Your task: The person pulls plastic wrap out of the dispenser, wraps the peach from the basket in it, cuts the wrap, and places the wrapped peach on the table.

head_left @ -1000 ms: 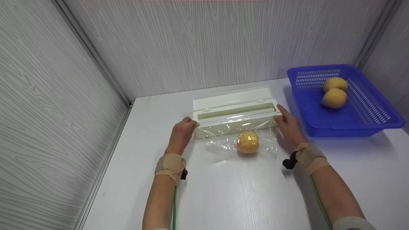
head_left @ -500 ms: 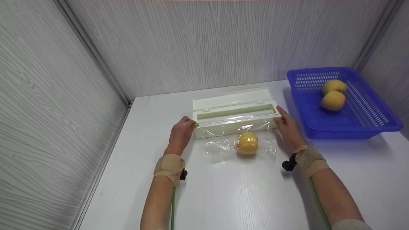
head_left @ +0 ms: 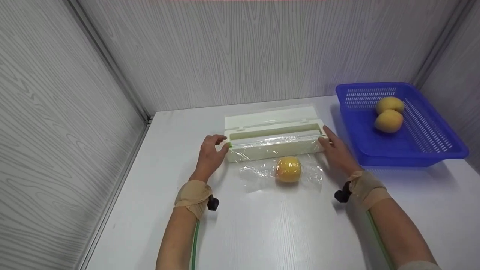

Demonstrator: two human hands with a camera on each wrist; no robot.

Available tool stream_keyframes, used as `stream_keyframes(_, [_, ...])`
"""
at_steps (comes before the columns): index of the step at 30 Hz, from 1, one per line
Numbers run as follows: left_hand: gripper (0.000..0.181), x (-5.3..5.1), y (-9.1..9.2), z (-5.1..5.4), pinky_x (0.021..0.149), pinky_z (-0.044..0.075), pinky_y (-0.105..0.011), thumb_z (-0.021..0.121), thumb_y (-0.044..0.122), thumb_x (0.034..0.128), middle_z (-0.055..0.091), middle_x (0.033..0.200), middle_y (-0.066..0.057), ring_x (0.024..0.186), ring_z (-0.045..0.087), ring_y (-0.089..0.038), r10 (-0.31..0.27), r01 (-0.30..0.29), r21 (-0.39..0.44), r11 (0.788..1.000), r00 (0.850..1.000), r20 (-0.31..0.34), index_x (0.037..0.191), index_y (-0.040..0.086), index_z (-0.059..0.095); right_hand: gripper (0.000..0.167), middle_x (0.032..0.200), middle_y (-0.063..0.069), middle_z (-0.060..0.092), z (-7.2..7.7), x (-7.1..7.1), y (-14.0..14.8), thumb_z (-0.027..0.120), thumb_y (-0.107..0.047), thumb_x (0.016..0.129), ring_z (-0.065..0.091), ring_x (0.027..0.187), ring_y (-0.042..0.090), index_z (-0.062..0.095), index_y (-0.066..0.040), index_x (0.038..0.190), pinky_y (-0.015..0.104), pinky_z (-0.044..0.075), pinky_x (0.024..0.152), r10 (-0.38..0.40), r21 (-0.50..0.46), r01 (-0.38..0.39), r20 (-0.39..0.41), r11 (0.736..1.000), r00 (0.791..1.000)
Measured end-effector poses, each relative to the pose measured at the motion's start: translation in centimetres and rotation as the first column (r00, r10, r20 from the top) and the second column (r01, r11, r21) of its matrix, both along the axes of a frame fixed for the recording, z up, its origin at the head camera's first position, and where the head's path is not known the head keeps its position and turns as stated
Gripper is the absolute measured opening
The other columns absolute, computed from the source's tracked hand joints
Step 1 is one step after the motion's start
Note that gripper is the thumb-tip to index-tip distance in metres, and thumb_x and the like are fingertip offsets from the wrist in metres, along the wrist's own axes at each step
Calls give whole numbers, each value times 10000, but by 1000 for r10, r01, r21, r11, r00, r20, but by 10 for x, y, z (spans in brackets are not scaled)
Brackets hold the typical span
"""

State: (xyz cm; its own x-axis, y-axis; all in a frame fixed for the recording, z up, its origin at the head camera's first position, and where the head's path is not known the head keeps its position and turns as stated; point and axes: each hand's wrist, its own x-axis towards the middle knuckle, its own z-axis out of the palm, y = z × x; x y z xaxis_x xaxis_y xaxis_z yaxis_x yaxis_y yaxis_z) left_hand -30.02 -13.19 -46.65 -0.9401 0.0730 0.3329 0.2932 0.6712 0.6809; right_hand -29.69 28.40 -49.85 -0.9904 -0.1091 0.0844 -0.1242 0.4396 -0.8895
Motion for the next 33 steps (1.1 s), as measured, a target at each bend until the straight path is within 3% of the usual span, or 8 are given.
stream_keyframes(3, [233, 7, 15, 9, 981, 471, -388, 642, 162, 939, 581, 1146, -88, 1121, 560, -257, -4, -12, -93, 996, 986, -169, 1162, 93, 651, 691, 1646, 182, 158, 3, 0, 2, 413, -423, 1046, 357, 1407, 471, 85, -174, 1601, 571, 326, 1143, 22, -9, -22, 16, 1000, 1000])
stream_keyframes(7, [206, 22, 56, 22, 962, 476, -358, 626, 126, 925, 591, 1133, -81, 1105, 566, -241, -189, 96, -260, 961, 913, -361, 1126, 94, 653, 649, 1633, 226, 168, 20, 6, 2, 412, -290, 1063, 362, 1398, 463, 93, -95, 1594, 565, 330, 1138, 7, -41, -5, 33, 999, 999])
stream_keyframes(9, [239, 32, 80, 26, 993, 474, -332, 634, 157, 924, 592, 1172, -70, 1139, 562, -222, -322, 200, -348, 916, 884, -339, 1157, 102, 634, 636, 1604, 288, 187, 32, 10, -1, 416, -206, 1056, 367, 1383, 481, 99, -45, 1584, 566, 361, 1110, -19, -51, 21, 38, 998, 999])
stream_keyframes(13, [400, 47, 121, 19, 1031, 474, -320, 705, 284, 886, 588, 1267, -49, 1216, 554, -200, -523, 341, -535, 773, 820, -232, 1237, 125, 597, 592, 1540, 355, 237, 43, 10, -8, 423, -139, 1038, 379, 1354, 499, 176, 9, 1555, 571, 396, 1066, -74, -37, 74, 10, 997, 997])
stream_keyframes(16, [503, 50, 138, 5, 1014, 491, -337, 755, 360, 840, 595, 1296, -44, 1241, 555, -213, -591, 360, -638, 681, 784, -189, 1260, 139, 589, 527, 1498, 340, 319, 36, 4, -10, 449, -128, 1023, 426, 1305, 472, 296, 31, 1502, 560, 403, 1047, -119, 36, 122, -76, 992, 990])
stream_keyframes(18, [536, 51, 144, -1, 1008, 496, -334, 770, 393, 825, 596, 1305, -43, 1250, 551, -216, -600, 363, -663, 654, 783, -164, 1264, 146, 586, 485, 1424, 353, 387, 35, 5, -13, 475, -81, 998, 442, 1255, 466, 366, 69, 1447, 558, 388, 1041, -136, 95, 153, -161, 984, 978])
stream_keyframes(26, [636, 51, 147, -11, 1040, 473, -296, 843, 352, 761, 588, 1318, -24, 1250, 544, -198, -589, 312, -696, 647, 784, -196, 1288, 139, 558, 406, 1273, 322, 455, 29, 29, -41, 579, 55, 872, 474, 1181, 441, 515, 84, 1272, 549, 391, 1015, -12, 242, 158, -513, 957, 858])
stream_keyframes(33, [649, 48, 143, -14, 1055, 462, -278, 837, 236, 778, 609, 1283, -54, 1225, 572, -195, -518, 331, -586, 740, 835, -184, 1313, 74, 507, 319, 1198, 183, 540, 24, 64, -68, 667, 38, 870, 584, 1051, 303, 584, 31, 1178, 441, 517, 888, 237, 377, -29, -516, 926, 823])
